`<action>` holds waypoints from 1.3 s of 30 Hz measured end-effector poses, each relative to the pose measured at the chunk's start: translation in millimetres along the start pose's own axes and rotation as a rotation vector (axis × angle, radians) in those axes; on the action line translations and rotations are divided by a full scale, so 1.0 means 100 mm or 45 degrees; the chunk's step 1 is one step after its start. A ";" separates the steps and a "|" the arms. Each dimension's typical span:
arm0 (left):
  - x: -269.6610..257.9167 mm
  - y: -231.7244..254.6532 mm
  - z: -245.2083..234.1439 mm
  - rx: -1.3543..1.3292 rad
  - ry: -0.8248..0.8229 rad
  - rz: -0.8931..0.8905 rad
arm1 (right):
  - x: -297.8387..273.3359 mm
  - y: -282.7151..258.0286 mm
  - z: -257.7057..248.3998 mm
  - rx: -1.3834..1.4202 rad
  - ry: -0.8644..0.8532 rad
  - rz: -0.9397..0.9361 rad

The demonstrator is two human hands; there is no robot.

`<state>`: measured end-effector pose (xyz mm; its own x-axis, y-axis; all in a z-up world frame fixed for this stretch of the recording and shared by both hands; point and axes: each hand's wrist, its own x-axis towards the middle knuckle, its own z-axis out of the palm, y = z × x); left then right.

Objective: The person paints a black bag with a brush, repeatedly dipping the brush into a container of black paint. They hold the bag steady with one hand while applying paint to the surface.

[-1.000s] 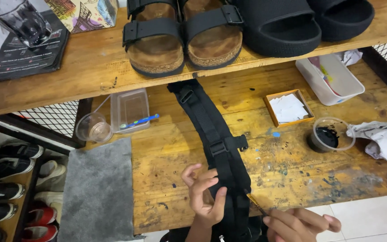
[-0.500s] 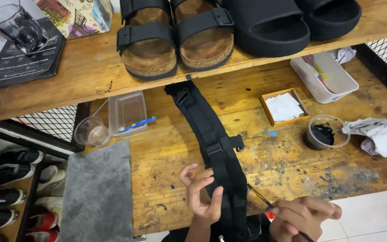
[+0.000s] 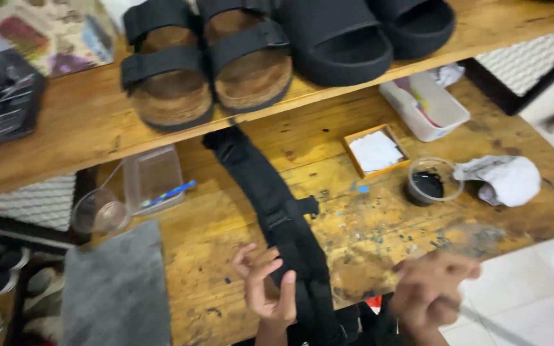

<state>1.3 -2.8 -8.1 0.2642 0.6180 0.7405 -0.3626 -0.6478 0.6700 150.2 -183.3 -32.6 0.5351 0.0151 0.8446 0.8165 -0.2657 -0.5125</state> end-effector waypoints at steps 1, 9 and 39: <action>0.01 0.00 0.01 0.026 0.006 0.005 | -0.29 0.70 -0.09 0.684 0.286 0.184; -0.04 -0.02 0.05 0.080 0.022 -0.051 | 0.73 0.79 -0.33 -0.699 0.138 0.105; -0.07 0.12 0.05 0.146 -0.027 -0.348 | 0.69 1.17 -0.27 -0.792 -0.314 -0.072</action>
<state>0.1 -16.9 -4.8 0.3572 0.7678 0.5319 -0.1726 -0.5053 0.8455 276.6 -239.1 -30.1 0.5890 0.2455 0.7699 0.6074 -0.7629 -0.2214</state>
